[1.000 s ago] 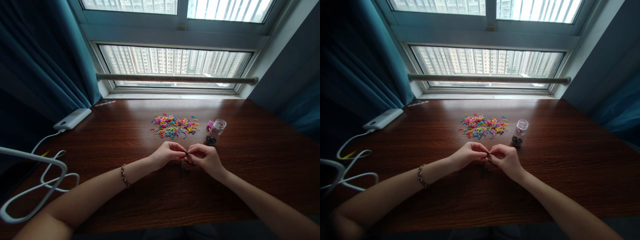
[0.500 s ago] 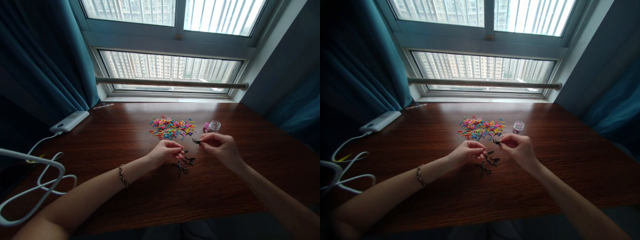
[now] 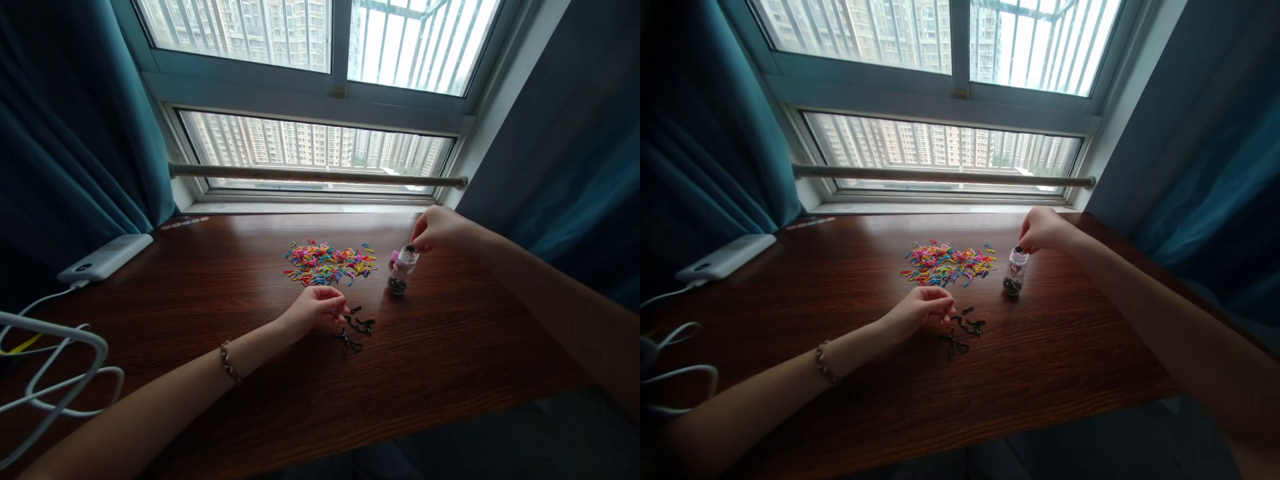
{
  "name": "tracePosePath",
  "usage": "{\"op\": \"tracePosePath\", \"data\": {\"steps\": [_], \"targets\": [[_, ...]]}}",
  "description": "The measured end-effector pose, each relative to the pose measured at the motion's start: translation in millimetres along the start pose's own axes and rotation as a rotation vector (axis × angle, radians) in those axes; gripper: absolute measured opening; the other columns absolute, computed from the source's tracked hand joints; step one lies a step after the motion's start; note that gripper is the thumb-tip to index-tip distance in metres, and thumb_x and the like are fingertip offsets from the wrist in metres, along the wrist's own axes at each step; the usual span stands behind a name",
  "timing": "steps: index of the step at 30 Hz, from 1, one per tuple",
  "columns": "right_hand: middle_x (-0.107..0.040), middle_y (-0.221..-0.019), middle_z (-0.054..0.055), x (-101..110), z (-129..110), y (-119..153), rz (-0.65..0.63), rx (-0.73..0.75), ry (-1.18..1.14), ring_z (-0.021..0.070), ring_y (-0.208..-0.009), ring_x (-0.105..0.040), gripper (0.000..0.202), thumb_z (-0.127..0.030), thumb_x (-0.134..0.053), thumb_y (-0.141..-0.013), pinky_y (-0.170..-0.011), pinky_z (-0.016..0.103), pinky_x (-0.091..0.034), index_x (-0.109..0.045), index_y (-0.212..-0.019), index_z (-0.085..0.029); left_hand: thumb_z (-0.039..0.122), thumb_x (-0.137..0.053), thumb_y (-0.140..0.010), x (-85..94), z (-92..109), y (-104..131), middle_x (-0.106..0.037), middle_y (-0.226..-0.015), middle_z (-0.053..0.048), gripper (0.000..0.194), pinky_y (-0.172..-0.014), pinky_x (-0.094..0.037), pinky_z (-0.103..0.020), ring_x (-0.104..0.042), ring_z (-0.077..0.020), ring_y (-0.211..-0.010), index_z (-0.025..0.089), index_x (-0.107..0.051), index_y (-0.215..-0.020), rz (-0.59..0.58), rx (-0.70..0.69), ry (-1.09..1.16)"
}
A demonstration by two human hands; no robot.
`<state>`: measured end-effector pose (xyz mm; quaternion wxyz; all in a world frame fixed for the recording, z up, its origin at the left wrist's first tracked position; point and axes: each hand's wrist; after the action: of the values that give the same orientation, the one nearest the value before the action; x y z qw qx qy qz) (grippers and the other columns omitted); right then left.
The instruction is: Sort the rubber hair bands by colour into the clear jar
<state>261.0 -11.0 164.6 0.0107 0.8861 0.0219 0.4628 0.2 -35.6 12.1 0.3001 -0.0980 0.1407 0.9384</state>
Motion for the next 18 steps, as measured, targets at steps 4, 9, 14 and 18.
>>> {"op": "tracePosePath", "data": {"steps": [4,9,14,18], "targets": [[-0.059,-0.039,0.004,-7.0,4.0,-4.4,-0.031,-0.005,0.042,0.0132,-0.035,-0.055,0.013,-0.003,-0.069,-0.049,-0.031,0.020,-0.047,-0.065,-0.045,-0.014,0.036,-0.069,-0.064,0.1,1.5,-0.1,-0.067,-0.072,-0.007,0.029,-0.056,-0.048,-0.021,-0.059,-0.0100,-0.056,0.011,-0.059,-0.076,0.021,-0.002,-0.026],[-0.058,-0.038,0.002,-3.4,7.3,-4.3,-0.019,0.068,0.125,0.0109,-0.032,-0.052,0.008,-0.007,-0.071,-0.048,-0.027,0.016,-0.039,-0.068,-0.050,-0.014,0.034,-0.068,-0.065,2.7,0.6,-1.1,-0.066,-0.072,-0.006,0.027,-0.056,-0.048,-0.021,-0.059,-0.0100,-0.057,0.012,-0.060,-0.077,0.028,-0.016,-0.028],[-0.058,-0.040,0.001,-1.6,8.1,-3.1,0.005,0.073,0.175,0.0093,-0.034,-0.051,0.007,-0.012,-0.072,-0.049,-0.031,0.017,-0.037,-0.070,-0.055,-0.015,0.036,-0.066,-0.067,4.1,1.4,-0.6,-0.065,-0.074,-0.006,0.026,-0.058,-0.047,-0.023,-0.058,-0.0108,-0.059,0.012,-0.061,-0.078,0.053,-0.057,-0.086],[-0.059,-0.042,0.000,-0.1,8.9,-2.9,0.077,0.129,0.269,0.0096,-0.038,-0.052,0.004,-0.015,-0.071,-0.051,-0.036,0.019,-0.036,-0.070,-0.055,-0.015,0.034,-0.063,-0.069,6.2,4.8,-2.3,-0.063,-0.067,-0.004,0.024,-0.054,-0.043,-0.020,-0.055,-0.0104,-0.057,0.011,-0.065,-0.076,0.169,-0.184,-0.368]]}}
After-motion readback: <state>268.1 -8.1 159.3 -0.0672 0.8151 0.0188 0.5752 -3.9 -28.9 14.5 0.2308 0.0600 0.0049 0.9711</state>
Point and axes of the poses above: each hand's wrist, its own y-axis away from the middle knuckle, its own x-axis out of the back of the hand, z = x × y
